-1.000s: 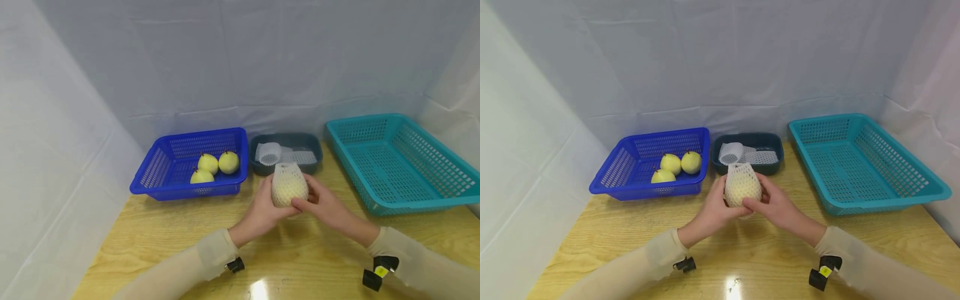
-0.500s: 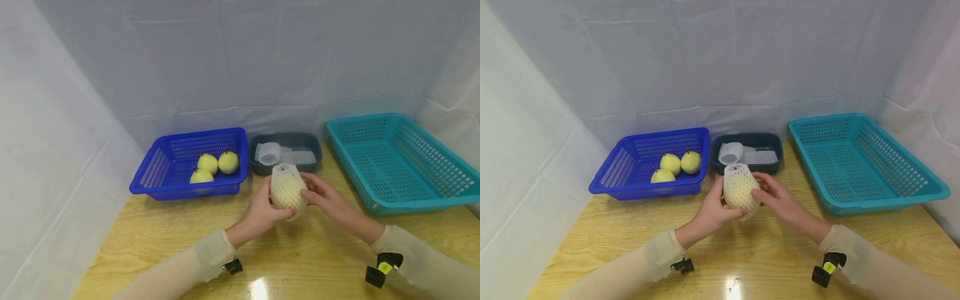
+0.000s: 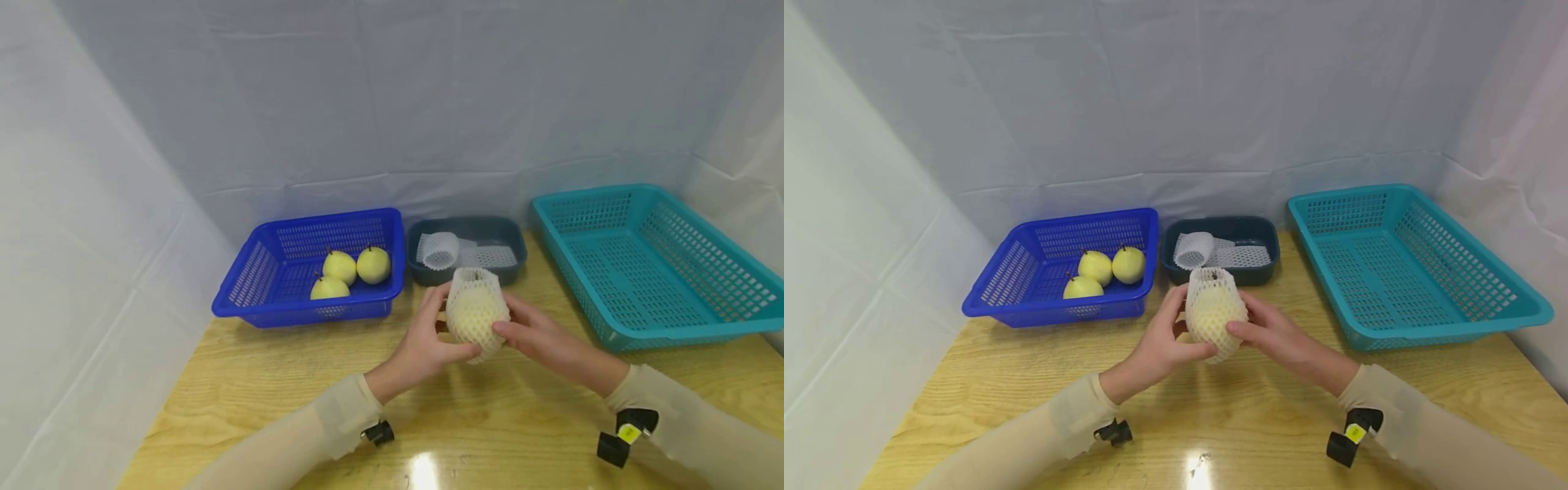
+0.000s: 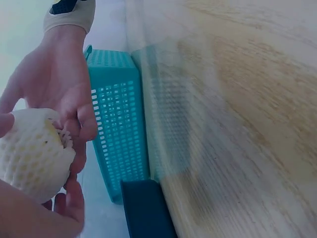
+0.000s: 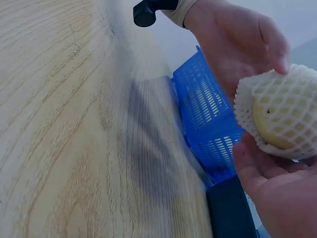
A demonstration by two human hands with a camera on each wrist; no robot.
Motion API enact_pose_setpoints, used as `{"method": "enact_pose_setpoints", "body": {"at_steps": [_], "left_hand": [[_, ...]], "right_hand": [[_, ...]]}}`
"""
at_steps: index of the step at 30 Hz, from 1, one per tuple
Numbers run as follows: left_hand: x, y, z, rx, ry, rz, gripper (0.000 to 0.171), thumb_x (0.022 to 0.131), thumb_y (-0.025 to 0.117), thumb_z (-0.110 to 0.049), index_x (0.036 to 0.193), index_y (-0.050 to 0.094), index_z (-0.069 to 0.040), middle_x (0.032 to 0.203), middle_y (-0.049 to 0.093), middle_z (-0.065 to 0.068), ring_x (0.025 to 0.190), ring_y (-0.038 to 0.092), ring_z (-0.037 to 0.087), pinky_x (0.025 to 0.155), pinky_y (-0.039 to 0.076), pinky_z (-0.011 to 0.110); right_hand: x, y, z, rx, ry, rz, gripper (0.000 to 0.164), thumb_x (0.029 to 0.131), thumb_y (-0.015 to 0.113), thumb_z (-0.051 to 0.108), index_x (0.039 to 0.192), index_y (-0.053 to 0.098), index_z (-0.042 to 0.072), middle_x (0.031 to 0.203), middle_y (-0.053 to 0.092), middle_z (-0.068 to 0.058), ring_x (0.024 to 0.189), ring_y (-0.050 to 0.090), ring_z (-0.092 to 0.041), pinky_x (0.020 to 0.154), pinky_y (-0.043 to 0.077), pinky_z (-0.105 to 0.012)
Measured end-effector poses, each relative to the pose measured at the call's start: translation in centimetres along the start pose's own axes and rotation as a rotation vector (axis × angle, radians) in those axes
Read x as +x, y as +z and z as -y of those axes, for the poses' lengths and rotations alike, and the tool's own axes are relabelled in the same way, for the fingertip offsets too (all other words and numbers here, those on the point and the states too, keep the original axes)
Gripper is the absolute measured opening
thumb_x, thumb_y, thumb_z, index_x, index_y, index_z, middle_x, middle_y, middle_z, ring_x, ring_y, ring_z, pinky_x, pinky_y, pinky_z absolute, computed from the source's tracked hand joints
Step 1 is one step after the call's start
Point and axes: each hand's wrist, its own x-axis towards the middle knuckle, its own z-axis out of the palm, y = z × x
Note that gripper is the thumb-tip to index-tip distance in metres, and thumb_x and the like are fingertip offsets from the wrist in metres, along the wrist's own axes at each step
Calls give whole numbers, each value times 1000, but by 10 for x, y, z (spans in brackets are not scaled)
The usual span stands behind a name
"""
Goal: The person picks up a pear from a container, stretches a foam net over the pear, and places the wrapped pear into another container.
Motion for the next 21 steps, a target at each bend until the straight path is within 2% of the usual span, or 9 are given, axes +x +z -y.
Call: {"method": "enact_pose_setpoints", "body": {"at_steps": [4,9,12,14,17,21], "left_hand": [[-1,1,0,25,-11,-17,88,80,82,-14,154,34,-19,137,48,5,118,49,25,91,52,45],[-5,8,-5,104,-38,-67,98,78,85,-23,157,27,-19,143,42,6,117,50,24,87,55,33],[-7,14,-8,134,-57,-97,104,75,89,-29,157,25,-19,143,38,7,117,49,20,91,54,28],[-8,16,-10,158,-64,-118,105,74,89,-33,157,26,-20,142,38,7,118,48,19,95,51,30],[-7,18,-11,202,-73,-155,101,73,89,-37,154,31,-19,137,40,4,116,48,17,98,49,34],[-6,18,-10,224,-93,-183,92,73,88,-33,148,38,-17,131,45,2,111,51,16,96,49,35]], "right_hand": [[0,2,1,-111,33,-101,61,105,52,18,157,24,3,142,46,-23,118,59,-14,94,53,-31],[2,6,0,-223,43,-190,58,102,60,19,152,36,6,141,50,-24,119,57,-23,93,53,-29],[3,10,0,-231,27,-220,59,100,62,17,152,36,4,142,49,-24,121,56,-28,92,53,-28],[4,13,1,-230,16,-240,60,99,64,16,151,37,4,140,50,-26,119,57,-30,90,55,-29],[4,18,2,-230,1,-252,62,97,66,13,151,36,2,137,50,-27,118,57,-33,87,56,-29],[3,21,3,-211,0,-234,67,96,67,12,152,32,0,139,47,-30,120,56,-35,88,55,-27]]}}
